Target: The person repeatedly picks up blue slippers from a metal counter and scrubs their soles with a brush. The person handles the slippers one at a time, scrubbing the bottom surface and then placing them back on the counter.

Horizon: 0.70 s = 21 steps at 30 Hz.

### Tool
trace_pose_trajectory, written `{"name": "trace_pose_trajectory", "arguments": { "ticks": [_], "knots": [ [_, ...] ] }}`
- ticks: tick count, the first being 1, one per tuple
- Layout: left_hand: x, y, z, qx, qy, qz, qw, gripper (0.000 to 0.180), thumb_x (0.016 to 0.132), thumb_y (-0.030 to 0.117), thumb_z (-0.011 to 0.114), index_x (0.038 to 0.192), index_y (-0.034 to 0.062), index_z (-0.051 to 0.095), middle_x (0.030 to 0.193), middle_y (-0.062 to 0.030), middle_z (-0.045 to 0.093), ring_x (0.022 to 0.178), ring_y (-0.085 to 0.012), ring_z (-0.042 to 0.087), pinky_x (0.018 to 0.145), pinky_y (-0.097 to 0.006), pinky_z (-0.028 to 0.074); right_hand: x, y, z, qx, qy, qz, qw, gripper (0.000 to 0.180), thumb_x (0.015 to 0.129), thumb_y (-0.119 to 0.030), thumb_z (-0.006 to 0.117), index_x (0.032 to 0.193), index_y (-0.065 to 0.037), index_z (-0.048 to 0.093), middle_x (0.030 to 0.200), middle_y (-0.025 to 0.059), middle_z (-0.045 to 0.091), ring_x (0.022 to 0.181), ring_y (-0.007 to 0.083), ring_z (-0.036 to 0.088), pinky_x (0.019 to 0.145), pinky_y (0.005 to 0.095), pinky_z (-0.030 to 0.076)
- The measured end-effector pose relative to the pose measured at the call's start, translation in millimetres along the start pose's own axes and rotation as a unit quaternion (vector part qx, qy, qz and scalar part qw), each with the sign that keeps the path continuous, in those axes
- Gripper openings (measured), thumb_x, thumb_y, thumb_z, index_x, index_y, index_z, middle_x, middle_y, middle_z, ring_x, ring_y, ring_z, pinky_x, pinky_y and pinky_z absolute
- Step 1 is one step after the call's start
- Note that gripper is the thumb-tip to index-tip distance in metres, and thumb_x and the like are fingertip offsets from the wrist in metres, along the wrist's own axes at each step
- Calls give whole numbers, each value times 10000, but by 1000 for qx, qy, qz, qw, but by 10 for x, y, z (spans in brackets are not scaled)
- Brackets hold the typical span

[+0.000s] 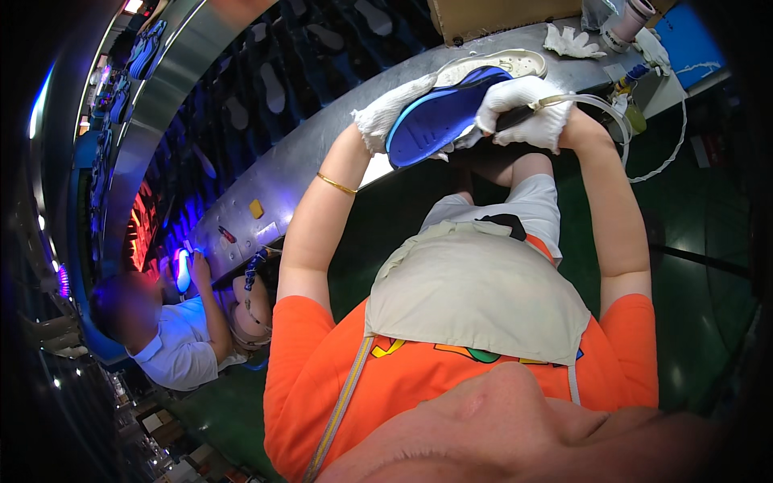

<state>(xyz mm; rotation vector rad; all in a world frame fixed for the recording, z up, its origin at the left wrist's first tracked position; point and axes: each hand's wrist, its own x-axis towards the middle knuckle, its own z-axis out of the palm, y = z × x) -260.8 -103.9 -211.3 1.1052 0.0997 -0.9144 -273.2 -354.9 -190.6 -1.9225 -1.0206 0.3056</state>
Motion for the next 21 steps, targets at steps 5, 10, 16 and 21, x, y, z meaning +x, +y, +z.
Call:
{"name": "trace_pose_trajectory", "arguments": {
  "ticks": [5,10,16,21],
  "knots": [
    [-18,-133,-13,-131,-36,142,981,576,945,490,374,1284,31,449,1131,-198,590,955,-300,632,818,-433,542,-3,-256,185,157,97,35,982,97,738,-21,676,830,-28,644,862,37,643,812,119,602,760,258,491],
    [108,-367,-17,-269,-81,246,928,692,907,572,340,1293,7,440,1203,-208,555,1035,-332,590,931,-441,470,95,-292,716,229,179,36,956,52,758,-7,651,800,-29,630,838,41,642,756,104,595,726,255,495],
    [155,-588,-73,-201,-46,331,921,577,925,483,330,1229,15,477,1128,-179,577,976,-303,593,886,-411,487,67,-292,651,300,138,119,936,53,760,-68,651,809,-48,645,813,27,651,768,103,600,728,248,489],
    [139,-594,54,-309,-53,289,904,494,932,404,337,1190,19,508,1094,-162,596,938,-271,601,865,-377,496,109,-292,740,185,271,35,944,46,767,-55,652,807,-38,635,825,35,636,780,110,593,737,252,479]
  ]
}}
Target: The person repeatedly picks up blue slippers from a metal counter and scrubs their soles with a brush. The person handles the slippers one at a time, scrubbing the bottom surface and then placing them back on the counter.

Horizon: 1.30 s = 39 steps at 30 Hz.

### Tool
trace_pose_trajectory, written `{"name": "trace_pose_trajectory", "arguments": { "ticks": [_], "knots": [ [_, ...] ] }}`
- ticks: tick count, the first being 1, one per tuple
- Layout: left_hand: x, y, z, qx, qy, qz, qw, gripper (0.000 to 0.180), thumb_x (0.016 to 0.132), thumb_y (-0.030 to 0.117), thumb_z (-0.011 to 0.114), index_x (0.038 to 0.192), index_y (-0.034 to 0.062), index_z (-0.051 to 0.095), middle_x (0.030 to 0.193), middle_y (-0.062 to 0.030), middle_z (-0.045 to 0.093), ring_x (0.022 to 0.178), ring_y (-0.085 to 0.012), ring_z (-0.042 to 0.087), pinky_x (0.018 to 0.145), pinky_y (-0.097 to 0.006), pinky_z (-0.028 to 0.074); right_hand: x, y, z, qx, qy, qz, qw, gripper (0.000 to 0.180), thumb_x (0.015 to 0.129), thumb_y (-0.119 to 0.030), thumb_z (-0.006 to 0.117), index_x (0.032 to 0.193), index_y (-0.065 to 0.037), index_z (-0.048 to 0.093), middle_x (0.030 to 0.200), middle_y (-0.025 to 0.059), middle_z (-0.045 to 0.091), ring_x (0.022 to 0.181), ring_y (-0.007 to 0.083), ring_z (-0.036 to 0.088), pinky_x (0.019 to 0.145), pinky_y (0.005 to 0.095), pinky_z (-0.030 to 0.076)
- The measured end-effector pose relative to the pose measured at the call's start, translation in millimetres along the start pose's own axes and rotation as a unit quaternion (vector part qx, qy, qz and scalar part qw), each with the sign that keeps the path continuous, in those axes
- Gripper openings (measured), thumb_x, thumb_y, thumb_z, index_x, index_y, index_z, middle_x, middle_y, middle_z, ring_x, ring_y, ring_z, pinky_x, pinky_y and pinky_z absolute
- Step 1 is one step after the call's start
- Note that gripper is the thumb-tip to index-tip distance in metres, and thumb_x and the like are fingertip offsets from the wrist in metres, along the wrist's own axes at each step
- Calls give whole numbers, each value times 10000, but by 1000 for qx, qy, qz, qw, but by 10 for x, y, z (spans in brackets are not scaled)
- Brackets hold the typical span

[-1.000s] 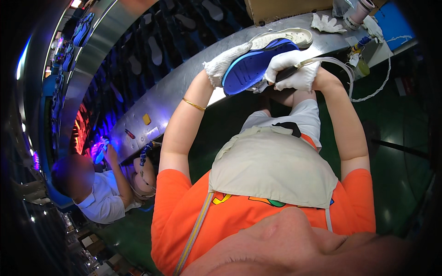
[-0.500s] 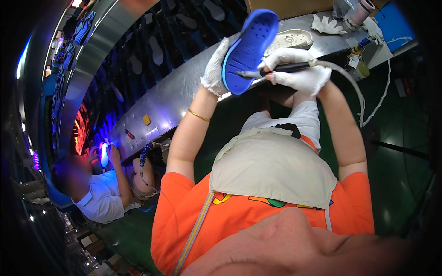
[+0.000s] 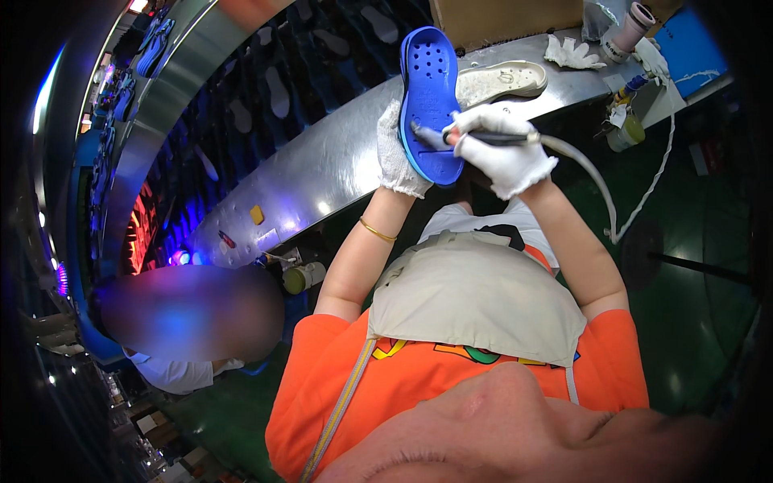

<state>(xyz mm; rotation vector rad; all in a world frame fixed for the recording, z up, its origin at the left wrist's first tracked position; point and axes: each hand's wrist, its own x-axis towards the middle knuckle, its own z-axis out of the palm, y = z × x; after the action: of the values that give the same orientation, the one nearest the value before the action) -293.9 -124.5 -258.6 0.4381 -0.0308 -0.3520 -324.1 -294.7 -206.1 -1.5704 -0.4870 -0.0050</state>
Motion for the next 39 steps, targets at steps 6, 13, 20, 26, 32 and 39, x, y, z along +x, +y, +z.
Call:
{"name": "trace_pose_trajectory", "arguments": {
  "ticks": [6,13,20,26,32,39],
  "knots": [
    [-107,-9,64,92,-3,46,995,431,933,354,362,1154,24,529,1059,-119,605,911,-232,601,863,-364,495,-72,-3,17,139,-38,78,987,84,776,-61,673,851,-34,644,845,45,662,811,102,617,770,253,496],
    [-168,-92,379,-110,-36,-55,992,444,923,370,387,1243,76,475,1181,-141,546,1019,-299,575,909,-494,470,226,53,-83,130,153,1,980,99,793,-64,673,878,-23,641,830,39,657,779,91,614,757,238,494],
    [-150,-44,309,-58,-18,-51,997,534,928,437,351,1308,71,432,1224,-172,535,1050,-362,569,890,-503,484,272,103,-182,238,144,66,958,150,826,-123,663,925,-18,623,845,64,648,766,125,621,717,263,500],
    [-95,21,296,9,8,-45,999,529,944,435,333,1289,51,446,1164,-175,565,1005,-364,590,885,-491,494,285,63,-206,161,65,122,977,173,790,-31,659,958,-6,622,918,63,661,832,122,626,785,268,508],
    [-103,118,317,104,46,-38,993,563,938,479,332,1247,33,482,1080,-184,610,948,-333,624,846,-446,522,431,2,-371,1,35,-84,996,185,764,77,634,910,-35,616,942,51,621,860,116,606,770,254,494],
    [-76,508,533,187,62,28,980,462,943,420,431,1208,52,515,1044,-108,633,910,-224,637,808,-374,543,298,-521,-503,-241,-117,-242,933,195,637,54,656,787,-58,603,822,72,620,765,237,609,684,301,488]
  ]
}}
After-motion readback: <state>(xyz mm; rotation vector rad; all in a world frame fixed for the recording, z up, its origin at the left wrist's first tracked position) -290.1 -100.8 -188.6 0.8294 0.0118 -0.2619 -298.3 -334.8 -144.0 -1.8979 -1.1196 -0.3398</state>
